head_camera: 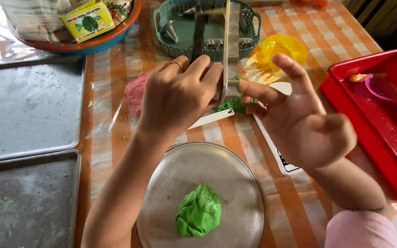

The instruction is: Weighing, kneading, and molding colored dough into star shapes on a production table.

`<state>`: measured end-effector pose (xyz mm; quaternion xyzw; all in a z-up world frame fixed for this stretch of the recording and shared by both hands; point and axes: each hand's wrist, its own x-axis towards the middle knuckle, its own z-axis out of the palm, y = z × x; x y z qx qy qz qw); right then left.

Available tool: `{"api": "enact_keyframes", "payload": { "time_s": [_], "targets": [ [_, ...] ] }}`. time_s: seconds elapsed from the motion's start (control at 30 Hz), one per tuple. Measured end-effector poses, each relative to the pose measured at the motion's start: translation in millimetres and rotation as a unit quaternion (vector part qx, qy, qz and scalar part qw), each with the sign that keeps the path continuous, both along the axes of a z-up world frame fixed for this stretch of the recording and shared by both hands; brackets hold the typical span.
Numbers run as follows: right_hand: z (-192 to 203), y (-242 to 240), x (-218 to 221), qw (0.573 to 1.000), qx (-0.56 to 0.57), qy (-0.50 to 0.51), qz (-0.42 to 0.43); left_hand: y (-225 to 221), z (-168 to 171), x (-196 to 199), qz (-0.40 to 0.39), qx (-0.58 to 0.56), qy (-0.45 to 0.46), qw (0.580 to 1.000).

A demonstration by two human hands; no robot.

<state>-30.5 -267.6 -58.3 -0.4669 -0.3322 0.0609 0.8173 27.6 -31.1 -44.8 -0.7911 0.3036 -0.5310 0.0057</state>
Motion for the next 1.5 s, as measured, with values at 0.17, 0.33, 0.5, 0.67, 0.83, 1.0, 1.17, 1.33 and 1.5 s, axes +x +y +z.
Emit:
{"api": "enact_keyframes", "payload": {
  "time_s": [0.17, 0.33, 0.5, 0.67, 0.83, 1.0, 1.17, 1.33, 1.5],
  "targets": [
    [-20, 12, 16, 0.839, -0.224, -0.406, -0.286, 15, 18, -15, -0.188, -0.037, 0.370, 0.909],
    [-20, -10, 50, 0.516, -0.223, -0.723, -0.400, 23, 26, -23, -0.255, -0.025, 0.582, 0.772],
    [-5, -10, 51, 0.350, -0.264, -0.792, -0.424, 23, 34, -18, -0.309, -0.049, 0.737, 0.599],
    [-11, -2, 38, 0.413, -0.264, -0.763, -0.421, 25, 35, -16, -0.294, -0.052, 0.727, 0.619],
    [-20, 19, 14, 0.877, -0.073, -0.374, -0.293, 37, 31, -10, -0.314, -0.071, 0.658, 0.681],
    [-18, 3, 22, 0.798, -0.184, -0.448, -0.360, 42, 38, -15, -0.410, -0.143, 0.687, 0.583],
    [-26, -1, 38, 0.478, -0.233, -0.693, -0.486, 34, 39, -20, -0.436, -0.168, 0.677, 0.569],
    [-25, 0, 34, 0.422, -0.330, -0.697, -0.477, 33, 31, -16, -0.312, -0.112, 0.586, 0.739],
    [-13, 11, 23, 0.651, -0.378, -0.518, -0.406, 19, 22, -16, -0.165, -0.039, 0.472, 0.865]
  ]
}}
